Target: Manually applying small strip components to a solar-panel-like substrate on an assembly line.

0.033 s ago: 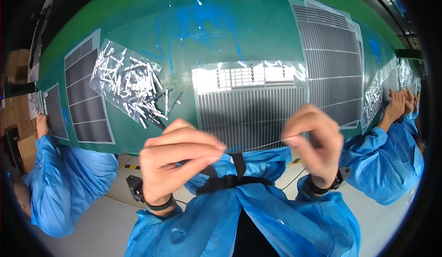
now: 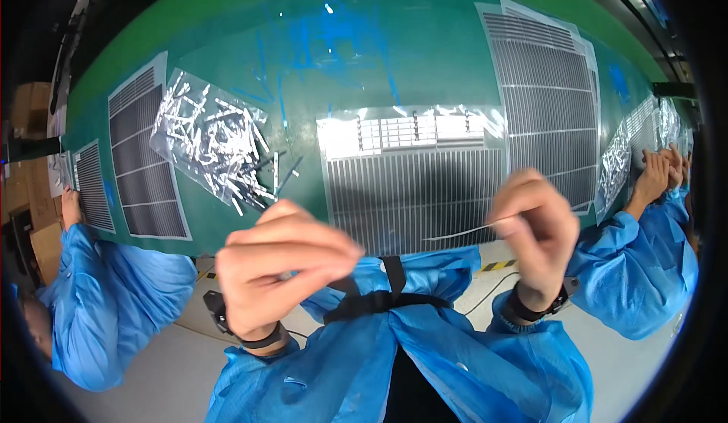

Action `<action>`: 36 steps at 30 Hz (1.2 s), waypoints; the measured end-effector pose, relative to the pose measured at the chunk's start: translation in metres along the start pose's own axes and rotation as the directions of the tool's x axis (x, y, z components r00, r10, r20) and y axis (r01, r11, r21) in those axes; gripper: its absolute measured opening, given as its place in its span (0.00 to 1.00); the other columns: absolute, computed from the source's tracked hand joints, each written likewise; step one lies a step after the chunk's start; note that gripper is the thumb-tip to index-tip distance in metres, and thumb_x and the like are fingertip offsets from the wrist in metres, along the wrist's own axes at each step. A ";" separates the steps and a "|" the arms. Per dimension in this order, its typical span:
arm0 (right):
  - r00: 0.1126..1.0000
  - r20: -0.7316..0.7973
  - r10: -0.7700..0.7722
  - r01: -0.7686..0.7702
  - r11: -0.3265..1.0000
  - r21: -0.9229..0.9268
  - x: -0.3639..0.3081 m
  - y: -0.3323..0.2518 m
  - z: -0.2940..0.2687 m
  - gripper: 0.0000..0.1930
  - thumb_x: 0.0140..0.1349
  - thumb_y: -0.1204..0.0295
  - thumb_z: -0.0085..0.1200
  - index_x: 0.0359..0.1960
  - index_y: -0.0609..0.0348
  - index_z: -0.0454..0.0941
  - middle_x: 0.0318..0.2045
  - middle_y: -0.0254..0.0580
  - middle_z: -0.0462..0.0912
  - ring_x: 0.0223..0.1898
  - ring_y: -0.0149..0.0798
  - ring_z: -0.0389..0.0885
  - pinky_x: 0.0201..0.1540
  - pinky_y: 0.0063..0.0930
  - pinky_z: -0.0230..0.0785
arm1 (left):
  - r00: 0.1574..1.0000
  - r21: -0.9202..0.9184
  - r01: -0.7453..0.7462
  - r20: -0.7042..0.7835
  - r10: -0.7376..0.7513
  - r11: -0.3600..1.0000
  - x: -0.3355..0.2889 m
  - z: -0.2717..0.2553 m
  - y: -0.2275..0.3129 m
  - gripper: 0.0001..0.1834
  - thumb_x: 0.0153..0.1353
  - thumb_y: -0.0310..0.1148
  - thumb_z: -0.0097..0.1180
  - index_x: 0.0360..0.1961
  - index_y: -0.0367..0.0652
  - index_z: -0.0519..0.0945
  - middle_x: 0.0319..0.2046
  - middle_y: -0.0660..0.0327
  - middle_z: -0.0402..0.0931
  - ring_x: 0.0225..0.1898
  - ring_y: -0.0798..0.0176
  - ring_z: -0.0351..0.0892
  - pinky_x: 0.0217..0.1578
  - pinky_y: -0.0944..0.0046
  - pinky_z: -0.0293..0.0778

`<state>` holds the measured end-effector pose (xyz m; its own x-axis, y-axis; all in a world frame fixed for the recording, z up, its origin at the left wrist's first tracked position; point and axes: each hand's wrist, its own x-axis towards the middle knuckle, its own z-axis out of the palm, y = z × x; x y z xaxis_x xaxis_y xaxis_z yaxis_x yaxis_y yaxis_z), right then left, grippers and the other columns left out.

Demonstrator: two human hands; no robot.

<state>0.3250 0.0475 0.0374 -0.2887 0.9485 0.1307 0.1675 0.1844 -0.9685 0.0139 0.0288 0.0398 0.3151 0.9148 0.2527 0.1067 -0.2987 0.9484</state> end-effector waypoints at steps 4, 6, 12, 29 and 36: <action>0.992 -0.123 0.032 -0.020 0.995 0.099 -0.002 0.013 -0.020 0.03 0.67 0.81 0.58 0.38 0.67 0.77 0.35 0.39 0.76 0.34 0.29 0.72 0.38 0.21 0.65 | 0.969 -0.321 -0.221 0.033 0.244 0.921 0.020 -0.026 -0.007 0.15 0.60 0.18 0.63 0.49 0.32 0.84 0.42 0.42 0.87 0.40 0.57 0.86 0.41 0.62 0.76; 0.983 -0.147 0.107 -0.096 0.992 0.079 -0.006 0.021 -0.024 0.02 0.68 0.81 0.57 0.39 0.67 0.77 0.35 0.39 0.76 0.34 0.29 0.72 0.38 0.22 0.65 | 0.988 0.762 0.074 -0.146 0.059 0.644 0.071 -0.001 -0.034 0.13 0.63 0.18 0.60 0.49 0.35 0.85 0.52 0.44 0.84 0.50 0.50 0.84 0.50 0.57 0.77; 0.857 -0.298 0.420 -0.399 0.908 0.132 -0.002 0.028 -0.019 0.03 0.72 0.77 0.58 0.40 0.65 0.79 0.31 0.34 0.84 0.32 0.24 0.79 0.36 0.17 0.70 | 0.945 0.748 0.233 -0.325 0.037 0.621 0.066 0.031 -0.051 0.14 0.64 0.18 0.60 0.50 0.40 0.87 0.60 0.49 0.79 0.59 0.45 0.78 0.58 0.52 0.74; 0.781 -0.173 0.600 -0.569 0.798 0.202 0.029 0.038 -0.007 0.08 0.74 0.74 0.56 0.42 0.70 0.81 0.31 0.46 0.88 0.31 0.35 0.89 0.36 0.27 0.85 | 0.980 0.772 0.046 0.089 -0.179 0.634 0.026 0.107 -0.050 0.28 0.57 0.37 0.69 0.62 0.55 0.84 0.70 0.55 0.69 0.72 0.41 0.61 0.71 0.40 0.57; 0.764 -0.137 0.630 -0.613 0.776 0.151 0.035 0.036 -0.009 0.09 0.74 0.73 0.57 0.43 0.70 0.81 0.30 0.46 0.88 0.29 0.36 0.90 0.34 0.26 0.85 | 0.985 0.786 0.048 0.066 -0.161 0.616 0.026 0.107 -0.053 0.27 0.57 0.38 0.68 0.60 0.57 0.85 0.69 0.56 0.71 0.71 0.43 0.63 0.70 0.40 0.57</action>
<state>0.3292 0.0894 0.0093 0.0142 0.8762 -0.4817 0.1646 -0.4772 -0.8632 0.1178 0.0395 -0.0240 0.3554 0.9309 0.0838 0.8224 -0.3541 0.4454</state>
